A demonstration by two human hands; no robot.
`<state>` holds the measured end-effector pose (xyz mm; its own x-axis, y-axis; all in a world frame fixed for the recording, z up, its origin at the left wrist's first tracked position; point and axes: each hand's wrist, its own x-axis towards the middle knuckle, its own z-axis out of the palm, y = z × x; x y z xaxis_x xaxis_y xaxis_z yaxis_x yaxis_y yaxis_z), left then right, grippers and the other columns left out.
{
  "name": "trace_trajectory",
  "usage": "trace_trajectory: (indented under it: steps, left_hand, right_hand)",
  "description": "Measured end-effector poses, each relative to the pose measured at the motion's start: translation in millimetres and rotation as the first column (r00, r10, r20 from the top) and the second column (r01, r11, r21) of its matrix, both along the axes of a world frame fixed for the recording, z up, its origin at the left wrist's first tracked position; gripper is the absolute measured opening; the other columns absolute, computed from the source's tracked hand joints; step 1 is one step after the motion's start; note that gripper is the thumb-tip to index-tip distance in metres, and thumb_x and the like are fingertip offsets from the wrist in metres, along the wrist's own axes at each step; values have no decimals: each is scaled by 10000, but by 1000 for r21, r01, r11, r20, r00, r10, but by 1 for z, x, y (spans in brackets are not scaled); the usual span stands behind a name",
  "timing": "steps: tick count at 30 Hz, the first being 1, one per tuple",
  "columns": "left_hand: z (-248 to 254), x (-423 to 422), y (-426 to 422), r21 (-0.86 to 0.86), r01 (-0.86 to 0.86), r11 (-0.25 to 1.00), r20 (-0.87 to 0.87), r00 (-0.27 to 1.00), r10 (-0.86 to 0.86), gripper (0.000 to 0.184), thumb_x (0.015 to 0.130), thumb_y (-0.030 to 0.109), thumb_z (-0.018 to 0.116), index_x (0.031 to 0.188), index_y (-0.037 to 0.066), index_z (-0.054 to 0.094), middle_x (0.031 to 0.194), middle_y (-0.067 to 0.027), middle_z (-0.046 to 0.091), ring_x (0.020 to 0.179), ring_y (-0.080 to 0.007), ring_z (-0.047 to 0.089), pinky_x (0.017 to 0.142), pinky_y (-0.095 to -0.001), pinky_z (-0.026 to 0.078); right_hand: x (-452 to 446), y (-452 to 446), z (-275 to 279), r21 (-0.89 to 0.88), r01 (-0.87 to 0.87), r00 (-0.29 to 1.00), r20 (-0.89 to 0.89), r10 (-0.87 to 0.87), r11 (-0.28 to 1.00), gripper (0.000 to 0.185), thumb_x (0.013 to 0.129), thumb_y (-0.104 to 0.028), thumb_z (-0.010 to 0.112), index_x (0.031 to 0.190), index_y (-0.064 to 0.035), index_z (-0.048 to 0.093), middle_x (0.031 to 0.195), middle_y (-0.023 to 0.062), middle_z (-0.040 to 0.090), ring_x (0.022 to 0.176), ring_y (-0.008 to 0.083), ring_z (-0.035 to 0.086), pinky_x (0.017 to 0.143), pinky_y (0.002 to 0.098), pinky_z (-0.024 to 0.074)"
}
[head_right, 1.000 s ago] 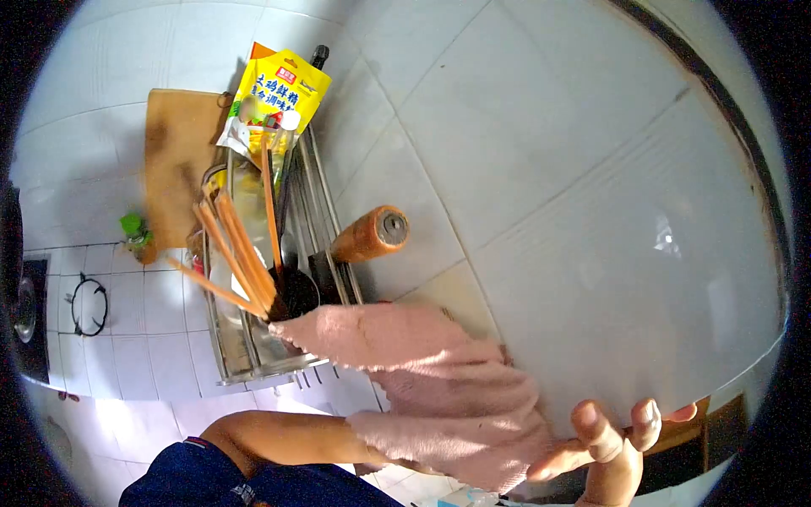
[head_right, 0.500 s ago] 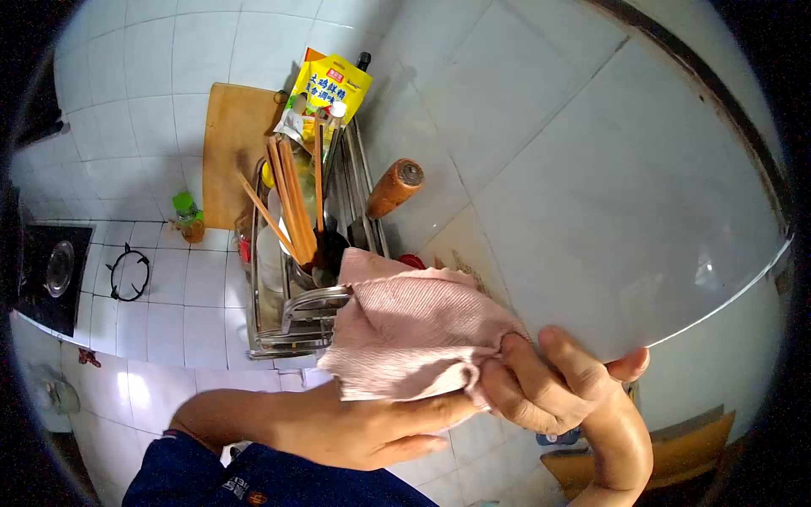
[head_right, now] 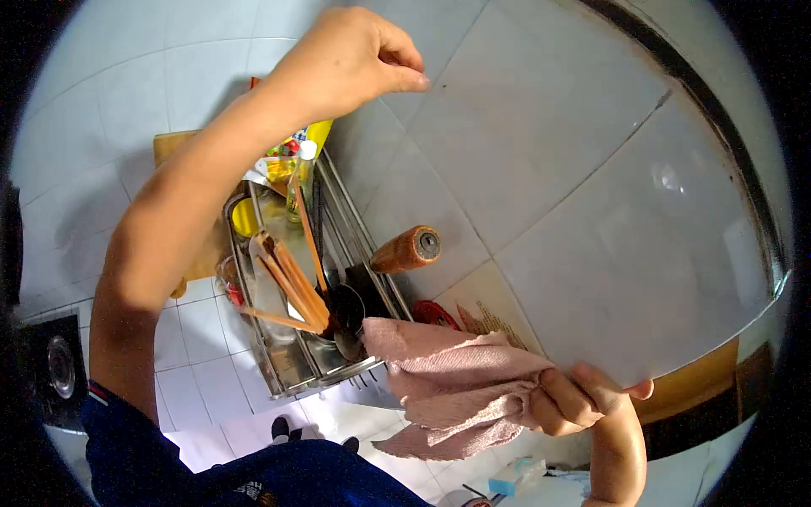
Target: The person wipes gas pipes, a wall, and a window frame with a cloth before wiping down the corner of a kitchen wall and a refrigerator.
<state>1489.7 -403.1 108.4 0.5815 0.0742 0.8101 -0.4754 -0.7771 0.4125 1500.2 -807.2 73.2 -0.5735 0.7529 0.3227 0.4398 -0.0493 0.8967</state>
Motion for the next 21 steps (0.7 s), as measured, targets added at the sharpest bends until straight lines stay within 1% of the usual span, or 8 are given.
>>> trace_trajectory:
  steps: [2,4,5,7,14,16,20,21]
  left_hand:
    - [-8,19,3,31,-19,999,35,999,18,215,802,255,769,845,45,767,744,-132,714,664,-266,673,645,-368,530]
    - [-11,23,-1,4,-2,1000,14,1000,2,256,790,239,799,879,2,762,746,-118,723,646,-155,651,639,-306,509]
    - [-11,25,-3,3,7,1000,16,1000,-7,256,790,239,799,879,2,762,746,-118,723,646,-155,651,639,-306,509]
    - [-12,28,-6,-75,33,997,75,997,-27,196,780,228,782,773,34,754,700,-130,704,621,-272,667,620,-385,529]
    - [-9,34,-5,-76,103,992,142,986,-91,197,833,169,743,795,-23,723,689,-170,698,621,-223,672,615,-350,516]
    - [-16,43,-8,-62,75,995,247,967,-57,145,804,161,748,798,16,746,721,-142,710,641,-279,679,641,-371,543]
    - [-18,47,-7,-111,63,992,263,964,-32,144,809,155,744,812,11,743,739,-145,715,659,-271,686,649,-362,545]
    - [-17,44,-5,-158,89,983,173,983,-61,151,809,161,746,808,10,741,738,-146,714,662,-261,686,646,-358,543]
  right_hand:
    - [1,4,-2,49,-28,1000,12,28,998,214,891,-496,559,858,-293,502,901,-79,578,971,209,499,1109,556,151]
    - [2,7,-3,82,-41,999,20,40,996,210,888,-494,556,858,-297,492,898,-81,566,973,206,491,1098,547,163]
    - [2,9,-3,92,-45,999,22,43,995,208,887,-493,554,857,-299,487,896,-82,560,975,204,488,1093,543,169]
    - [2,10,-3,111,-57,998,17,55,992,204,884,-491,551,857,-303,477,893,-84,549,977,201,480,1083,534,182]
    - [7,13,-6,158,-80,997,13,79,984,195,875,-484,540,854,-317,442,881,-91,507,986,192,453,1046,503,225]
    - [6,16,-6,178,-73,997,12,72,981,193,872,-482,537,853,-321,432,878,-93,495,989,189,445,1036,494,238]
    - [5,20,-5,195,-61,998,6,61,979,191,890,-484,503,849,-316,421,874,-88,488,990,190,438,1032,486,242]
    - [7,19,-4,171,-75,997,18,73,983,189,893,-481,499,849,-316,420,874,-87,490,989,190,439,1029,485,245]
